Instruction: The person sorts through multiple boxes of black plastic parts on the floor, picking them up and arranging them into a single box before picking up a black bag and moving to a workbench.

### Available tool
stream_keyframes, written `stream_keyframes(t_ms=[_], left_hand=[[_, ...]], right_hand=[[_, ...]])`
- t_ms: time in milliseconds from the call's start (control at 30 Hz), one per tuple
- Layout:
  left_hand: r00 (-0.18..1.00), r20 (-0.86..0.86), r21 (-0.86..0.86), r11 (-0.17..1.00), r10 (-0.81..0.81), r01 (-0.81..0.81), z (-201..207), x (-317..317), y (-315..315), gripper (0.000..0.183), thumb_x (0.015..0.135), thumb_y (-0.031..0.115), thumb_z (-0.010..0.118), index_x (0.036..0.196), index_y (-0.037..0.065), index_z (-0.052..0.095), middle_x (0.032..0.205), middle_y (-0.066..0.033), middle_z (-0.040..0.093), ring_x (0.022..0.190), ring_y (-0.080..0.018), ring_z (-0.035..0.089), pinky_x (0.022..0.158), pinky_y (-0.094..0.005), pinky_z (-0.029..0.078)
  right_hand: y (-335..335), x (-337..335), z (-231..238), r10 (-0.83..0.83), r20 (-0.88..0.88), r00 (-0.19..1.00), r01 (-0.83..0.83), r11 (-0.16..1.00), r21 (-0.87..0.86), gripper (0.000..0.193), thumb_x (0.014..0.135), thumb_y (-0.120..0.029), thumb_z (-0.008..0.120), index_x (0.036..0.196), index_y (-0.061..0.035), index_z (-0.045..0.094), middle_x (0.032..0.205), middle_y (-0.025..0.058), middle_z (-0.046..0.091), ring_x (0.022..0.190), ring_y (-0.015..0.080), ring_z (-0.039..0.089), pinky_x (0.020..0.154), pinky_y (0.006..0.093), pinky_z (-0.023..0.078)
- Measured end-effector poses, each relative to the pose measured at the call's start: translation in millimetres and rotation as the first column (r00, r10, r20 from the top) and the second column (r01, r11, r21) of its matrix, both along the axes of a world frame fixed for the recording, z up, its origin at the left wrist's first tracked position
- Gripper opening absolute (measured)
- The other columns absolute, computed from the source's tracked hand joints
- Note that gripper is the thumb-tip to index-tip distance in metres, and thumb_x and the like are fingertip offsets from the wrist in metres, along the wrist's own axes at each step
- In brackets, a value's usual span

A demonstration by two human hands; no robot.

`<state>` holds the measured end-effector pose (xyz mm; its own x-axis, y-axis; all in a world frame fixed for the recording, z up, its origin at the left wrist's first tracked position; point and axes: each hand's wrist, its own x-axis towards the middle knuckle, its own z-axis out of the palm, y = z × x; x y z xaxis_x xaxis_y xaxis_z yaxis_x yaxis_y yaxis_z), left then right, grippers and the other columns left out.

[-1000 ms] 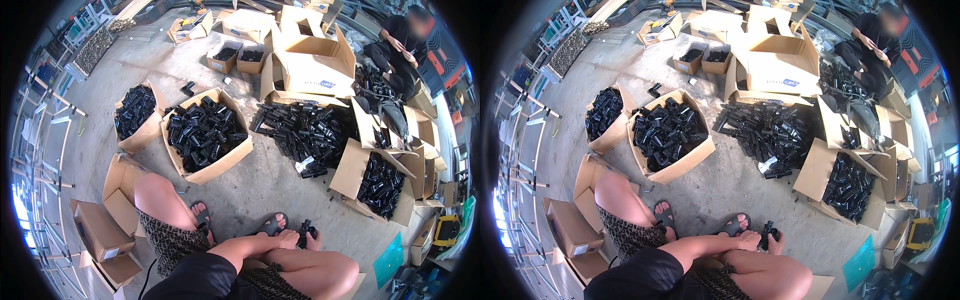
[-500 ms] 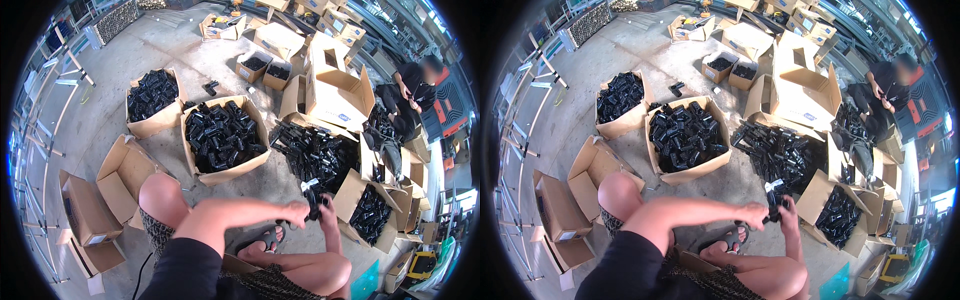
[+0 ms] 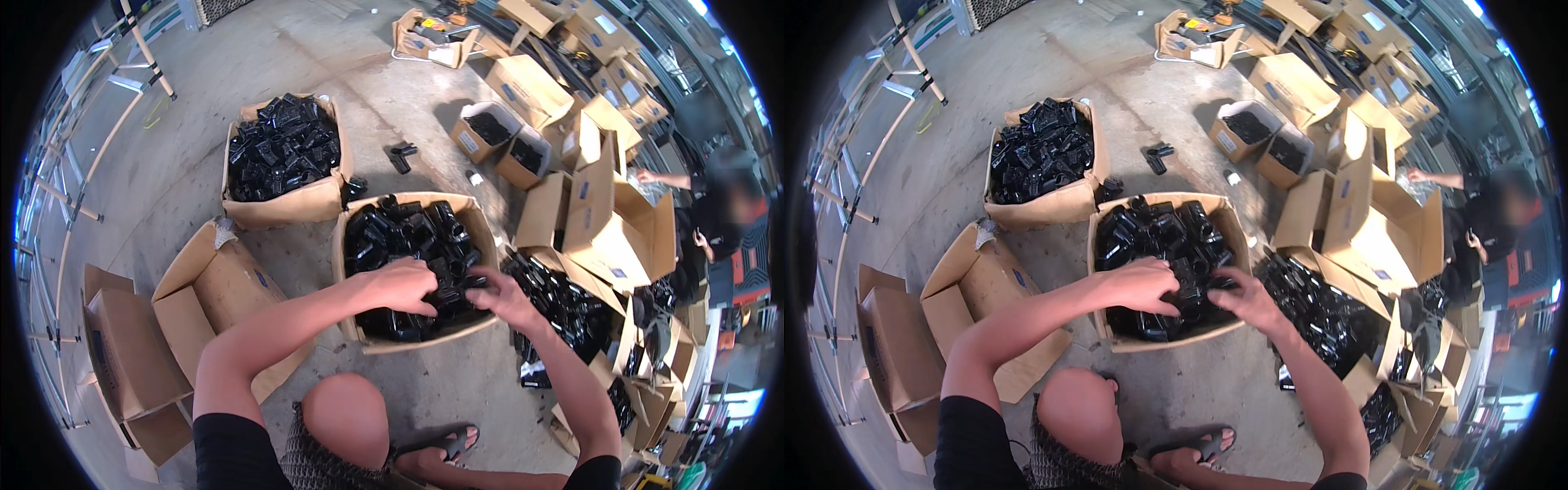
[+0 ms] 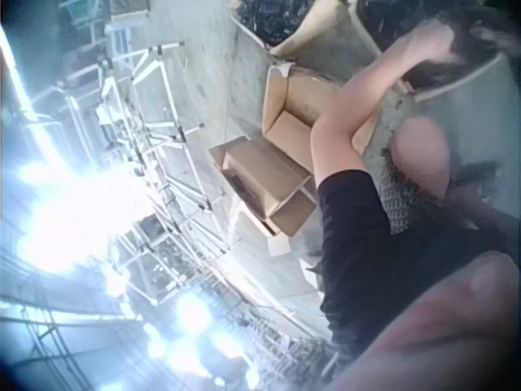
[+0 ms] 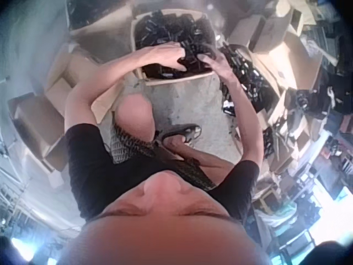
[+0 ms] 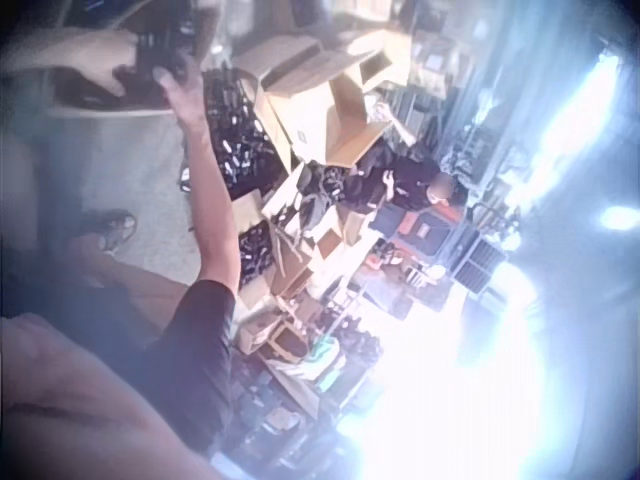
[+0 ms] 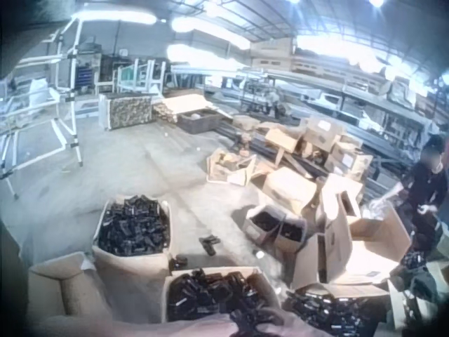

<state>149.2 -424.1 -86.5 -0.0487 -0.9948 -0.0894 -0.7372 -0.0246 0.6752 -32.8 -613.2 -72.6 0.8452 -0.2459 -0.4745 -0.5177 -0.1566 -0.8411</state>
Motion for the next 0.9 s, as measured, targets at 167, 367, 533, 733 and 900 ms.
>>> stream_keyframes(t_ms=[167,367,533,733,900], left_hand=[[0.731,-0.259,-0.026,0.752,0.631,-0.659,-13.0,133.0,6.1,0.022,0.084,0.023,0.071,0.088,0.002,0.07,0.078,-0.0155,0.069,0.074,-0.0264,0.069,0.07,-0.0381,0.052],[0.751,0.582,0.288,0.785,0.311,-0.549,-58.7,211.4,-60.3,0.028,0.085,0.031,0.068,0.099,0.006,0.073,0.102,-0.0152,0.071,0.1,-0.0272,0.067,0.097,-0.0442,0.044],[0.645,0.764,0.466,0.713,-0.025,-0.524,-145.8,213.6,-80.9,0.026,0.09,0.015,0.053,0.104,0.012,0.074,0.114,-0.0071,0.07,0.114,-0.0226,0.061,0.1,-0.0391,0.035],[0.789,0.51,0.351,0.755,0.343,-0.554,-118.9,236.5,-99.6,0.029,0.07,0.016,0.07,0.098,0.007,0.073,0.1,-0.0176,0.071,0.091,-0.0304,0.069,0.077,-0.0385,0.056],[0.73,-0.101,0.08,0.737,0.676,-0.671,-132.6,267.1,-146.5,0.039,0.07,0.025,0.075,0.102,0.005,0.066,0.116,-0.0218,0.057,0.102,-0.0323,0.061,0.089,-0.0375,0.05]], right_hand=[[-3.2,-12.6,-45.0,-0.063,0.105,0.992,0.094,0.939,-0.33,0.038,0.081,-0.015,0.076,0.112,0.0014,0.063,0.105,0.0125,0.067,0.083,0.0209,0.07,0.074,0.0303,0.055],[30.6,-2.6,-87.7,-0.034,0.313,0.949,0.253,0.675,-0.693,0.027,0.083,-0.022,0.071,0.098,-0.0006,0.065,0.097,0.0145,0.065,0.092,0.0333,0.059,0.086,0.0432,0.046],[39.9,9.0,-102.2,-0.209,0.398,0.894,0.424,0.684,-0.593,0.012,0.086,-0.011,0.065,0.094,-0.0027,0.065,0.094,0.013,0.065,0.089,0.0317,0.059,0.083,0.0417,0.045],[32.3,0.9,-103.0,-0.232,0.437,0.869,0.467,0.679,-0.566,0.01,0.085,-0.009,0.061,0.09,-0.0034,0.067,0.093,0.0133,0.065,0.087,0.0314,0.059,0.08,0.0401,0.048],[33.2,2.6,-99.8,-0.283,0.426,0.859,0.494,0.677,-0.545,0.009,0.083,-0.008,0.062,0.087,-0.0034,0.068,0.09,0.0121,0.066,0.084,0.0307,0.06,0.078,0.0396,0.048]])
